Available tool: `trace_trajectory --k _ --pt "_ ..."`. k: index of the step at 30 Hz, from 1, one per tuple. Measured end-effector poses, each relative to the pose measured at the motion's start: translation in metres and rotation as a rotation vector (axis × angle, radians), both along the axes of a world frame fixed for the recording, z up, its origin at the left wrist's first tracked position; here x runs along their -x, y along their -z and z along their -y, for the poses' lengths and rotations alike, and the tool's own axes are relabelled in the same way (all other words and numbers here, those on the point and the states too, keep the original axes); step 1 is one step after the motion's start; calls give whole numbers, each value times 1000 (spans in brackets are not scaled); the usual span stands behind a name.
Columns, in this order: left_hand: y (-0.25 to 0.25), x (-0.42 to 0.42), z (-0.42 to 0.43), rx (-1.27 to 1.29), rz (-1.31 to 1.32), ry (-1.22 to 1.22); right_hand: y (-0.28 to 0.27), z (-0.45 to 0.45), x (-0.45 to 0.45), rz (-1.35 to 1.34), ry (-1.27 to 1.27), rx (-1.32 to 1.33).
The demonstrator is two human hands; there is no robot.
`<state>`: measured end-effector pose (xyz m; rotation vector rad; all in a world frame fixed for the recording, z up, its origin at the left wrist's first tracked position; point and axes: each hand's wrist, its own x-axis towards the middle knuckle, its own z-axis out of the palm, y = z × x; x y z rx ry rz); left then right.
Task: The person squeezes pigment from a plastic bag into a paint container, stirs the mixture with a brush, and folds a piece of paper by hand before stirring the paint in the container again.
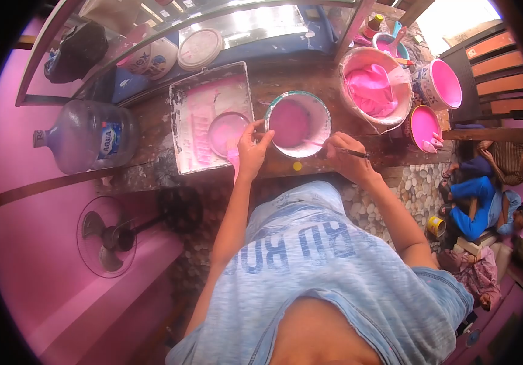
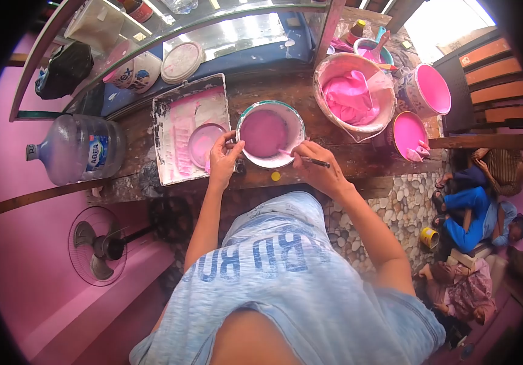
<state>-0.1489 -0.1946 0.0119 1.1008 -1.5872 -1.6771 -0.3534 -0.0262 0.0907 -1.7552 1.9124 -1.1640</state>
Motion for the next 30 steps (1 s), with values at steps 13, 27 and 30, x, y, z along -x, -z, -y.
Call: trace_trajectory --k 13,27,30 --pt "-7 -2 6 -158 -39 -47 -13 29 5 -92 -5 -39" --pt "-10 -1 2 -137 -32 -14 -3 22 14 -105 21 -49" --pt "-11 1 2 -144 4 15 -8 32 5 99 -1 -31"
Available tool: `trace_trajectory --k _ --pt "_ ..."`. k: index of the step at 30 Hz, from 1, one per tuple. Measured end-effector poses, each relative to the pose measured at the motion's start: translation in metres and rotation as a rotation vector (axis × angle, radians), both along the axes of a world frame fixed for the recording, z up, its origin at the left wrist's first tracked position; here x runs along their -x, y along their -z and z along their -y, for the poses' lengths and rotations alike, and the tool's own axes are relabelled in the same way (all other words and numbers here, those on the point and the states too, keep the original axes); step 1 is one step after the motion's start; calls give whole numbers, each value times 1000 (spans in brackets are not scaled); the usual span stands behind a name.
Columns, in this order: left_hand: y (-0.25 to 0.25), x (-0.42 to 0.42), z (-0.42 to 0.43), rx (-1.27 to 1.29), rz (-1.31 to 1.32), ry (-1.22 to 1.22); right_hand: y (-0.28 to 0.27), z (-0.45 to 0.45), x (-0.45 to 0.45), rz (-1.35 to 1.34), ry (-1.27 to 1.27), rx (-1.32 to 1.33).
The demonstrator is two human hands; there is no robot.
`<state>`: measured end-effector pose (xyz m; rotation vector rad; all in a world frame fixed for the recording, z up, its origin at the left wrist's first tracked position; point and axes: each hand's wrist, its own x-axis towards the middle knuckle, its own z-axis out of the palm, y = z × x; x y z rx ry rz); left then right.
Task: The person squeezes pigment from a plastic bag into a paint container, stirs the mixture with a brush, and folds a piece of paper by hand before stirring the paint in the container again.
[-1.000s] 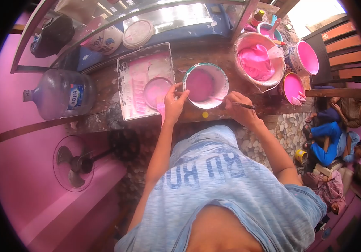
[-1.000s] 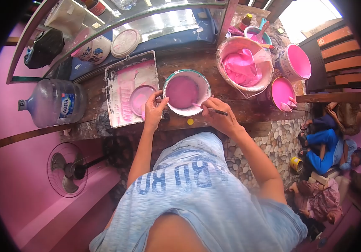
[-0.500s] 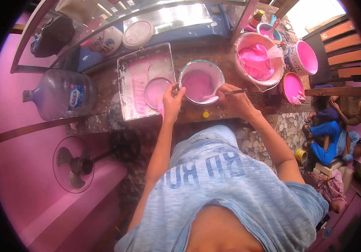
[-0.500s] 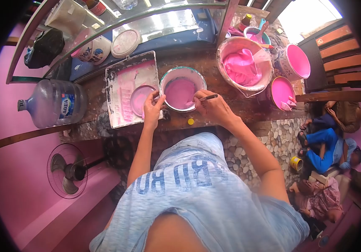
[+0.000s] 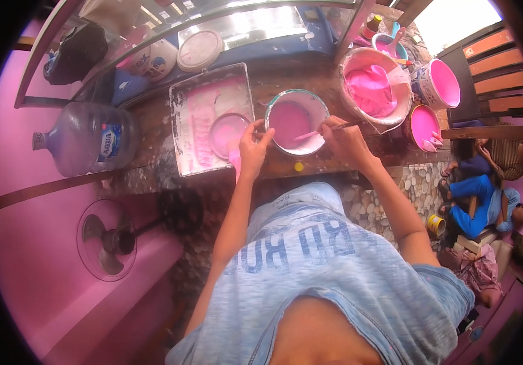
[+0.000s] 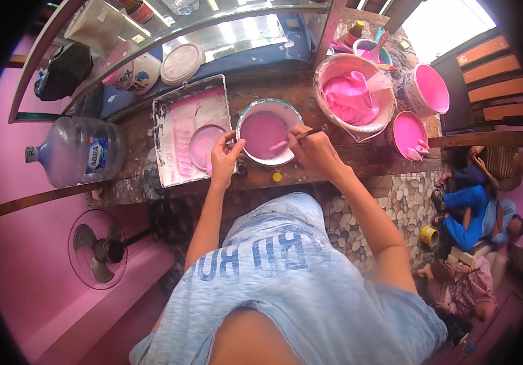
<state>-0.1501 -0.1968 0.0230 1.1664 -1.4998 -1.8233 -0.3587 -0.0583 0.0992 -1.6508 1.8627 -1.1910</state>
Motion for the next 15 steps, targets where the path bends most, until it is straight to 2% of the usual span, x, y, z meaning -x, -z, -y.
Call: trace_trajectory --k 5,9,12,13,15 --pt "3 1 4 78 25 53 0 13 10 54 186 87" --pt "-3 0 1 35 -16 13 6 -8 17 -219 144 47" --pt "-2 0 0 32 -19 -5 6 -15 2 -51 55 17" --pt "0 1 0 35 -10 0 14 -9 1 -37 39 84" --pt "1 4 2 44 -1 17 15 3 0 15 72 50"
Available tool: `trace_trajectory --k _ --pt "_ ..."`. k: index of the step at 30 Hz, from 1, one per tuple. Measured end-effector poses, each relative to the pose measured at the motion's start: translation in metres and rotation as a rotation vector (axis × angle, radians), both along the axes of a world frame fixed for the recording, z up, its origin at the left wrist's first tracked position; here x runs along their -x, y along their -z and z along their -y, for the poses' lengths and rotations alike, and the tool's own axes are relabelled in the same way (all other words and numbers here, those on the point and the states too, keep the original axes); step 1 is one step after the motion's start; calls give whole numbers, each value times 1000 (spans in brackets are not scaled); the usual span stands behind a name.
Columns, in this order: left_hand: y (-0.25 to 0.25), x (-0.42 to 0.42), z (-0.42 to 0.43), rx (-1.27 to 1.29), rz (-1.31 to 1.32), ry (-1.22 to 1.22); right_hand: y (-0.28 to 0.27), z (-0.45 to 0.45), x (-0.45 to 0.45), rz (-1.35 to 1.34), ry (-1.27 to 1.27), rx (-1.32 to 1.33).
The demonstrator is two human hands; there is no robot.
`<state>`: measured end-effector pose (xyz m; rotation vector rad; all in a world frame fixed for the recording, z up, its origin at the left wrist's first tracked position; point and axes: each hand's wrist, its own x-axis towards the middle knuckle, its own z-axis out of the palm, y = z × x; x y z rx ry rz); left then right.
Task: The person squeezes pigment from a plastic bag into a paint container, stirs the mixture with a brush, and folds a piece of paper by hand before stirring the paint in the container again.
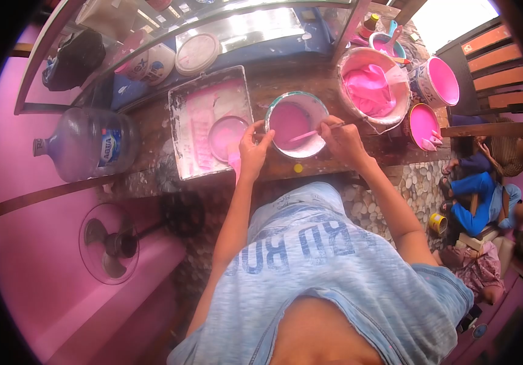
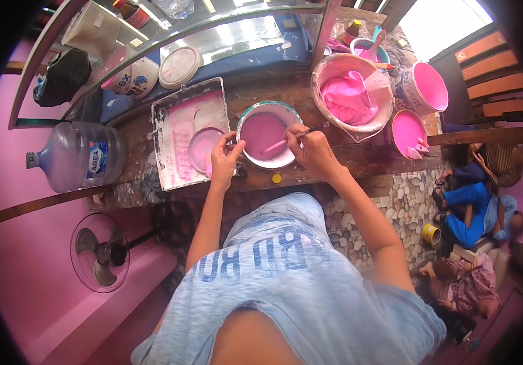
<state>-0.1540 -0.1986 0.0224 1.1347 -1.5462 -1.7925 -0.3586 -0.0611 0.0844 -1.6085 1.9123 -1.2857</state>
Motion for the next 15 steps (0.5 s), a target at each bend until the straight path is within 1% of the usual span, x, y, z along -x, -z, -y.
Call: trace_trajectory --k 2,5,6,9,10,13,14,15 --pt "-2 1 1 8 4 15 -3 10 5 56 8 23" --pt "-2 1 2 18 7 33 3 16 18 34 104 121" --pt "-2 0 2 11 -4 29 0 14 22 -27 104 144" --pt "2 1 2 5 -40 -10 -2 -3 27 -233 113 68" --pt "5 1 1 13 -52 -34 -2 -9 23 -231 81 36" --pt "7 0 0 20 -42 -54 -4 -18 4 -100 2 -28" --pt "7 1 0 22 -33 -49 -6 -18 -3 51 -2 -84" --pt "4 1 1 10 -20 -25 -4 -12 -7 43 2 -37"
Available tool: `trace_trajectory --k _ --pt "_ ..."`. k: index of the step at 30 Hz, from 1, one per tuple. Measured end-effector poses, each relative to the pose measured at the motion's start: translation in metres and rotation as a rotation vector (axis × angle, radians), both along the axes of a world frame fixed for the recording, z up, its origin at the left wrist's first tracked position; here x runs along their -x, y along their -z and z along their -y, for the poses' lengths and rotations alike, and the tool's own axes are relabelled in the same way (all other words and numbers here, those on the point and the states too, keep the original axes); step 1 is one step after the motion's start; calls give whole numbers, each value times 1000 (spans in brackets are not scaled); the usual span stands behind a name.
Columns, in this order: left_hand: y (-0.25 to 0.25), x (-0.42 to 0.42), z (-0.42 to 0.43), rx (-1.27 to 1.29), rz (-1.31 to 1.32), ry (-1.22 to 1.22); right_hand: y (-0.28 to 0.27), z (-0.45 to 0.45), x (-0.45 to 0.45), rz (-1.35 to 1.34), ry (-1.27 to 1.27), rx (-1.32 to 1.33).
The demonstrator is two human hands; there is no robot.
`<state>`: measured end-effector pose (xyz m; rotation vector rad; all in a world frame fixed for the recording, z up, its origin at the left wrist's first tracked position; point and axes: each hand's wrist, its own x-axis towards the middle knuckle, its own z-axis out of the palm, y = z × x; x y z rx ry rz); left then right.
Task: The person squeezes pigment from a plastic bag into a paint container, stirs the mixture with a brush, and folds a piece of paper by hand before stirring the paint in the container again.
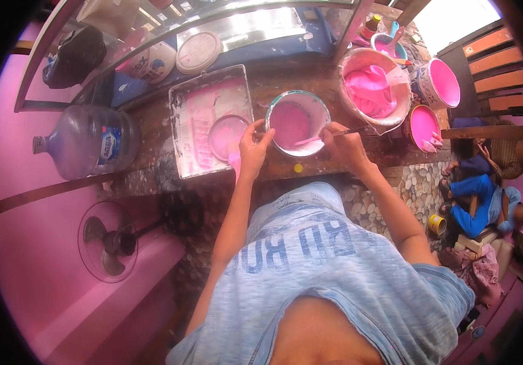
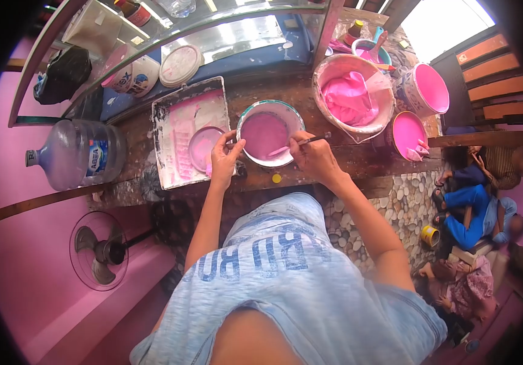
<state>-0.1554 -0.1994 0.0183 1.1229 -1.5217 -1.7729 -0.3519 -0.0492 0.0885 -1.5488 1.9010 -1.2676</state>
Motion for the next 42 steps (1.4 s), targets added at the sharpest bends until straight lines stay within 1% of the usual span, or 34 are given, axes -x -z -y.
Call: trace_trajectory --k 2,6,7,10,11,14,15,18,19,22,23,26,27,30,35,38,39,42 --pt "-6 1 2 -20 27 45 9 17 0 -16 4 97" --pt "-9 1 1 4 32 50 4 34 14 -61 81 212" --pt "-9 1 1 -10 25 45 -2 32 17 -79 88 175" --pt "-10 1 1 -46 -1 5 2 16 23 -279 109 51" --pt "-10 0 1 -57 -10 -17 3 10 21 -275 76 16" --pt "-5 -2 1 -76 -20 -34 -14 7 -4 151 30 -233" --pt "-4 -2 1 -73 -17 -27 3 11 -4 10 -32 13" --pt "-3 -1 3 -68 -12 -6 -1 29 -4 -69 -2 115" --pt "-2 -1 3 -72 -15 3 -2 33 0 -44 23 126" --pt "-4 -2 2 -60 -10 11 -7 25 13 -110 73 59" --pt "-5 -2 2 -52 -7 6 -6 19 17 -190 64 39" --pt "-6 -3 0 -62 -26 -37 -2 4 9 -79 -4 -46" --pt "-4 -4 0 -61 -22 -29 -6 4 3 45 -8 -104" --pt "-1 -3 3 -60 -7 6 7 18 -6 60 -34 109" --pt "-5 -1 1 -29 -5 35 4 19 15 -57 79 94" --pt "2 -3 1 -48 -13 -13 4 0 18 -230 80 16" --pt "1 -5 0 -62 -17 -13 0 -5 14 -202 34 15" --pt "0 -5 -1 -82 -27 -9 0 -3 -1 -4 -21 -39"
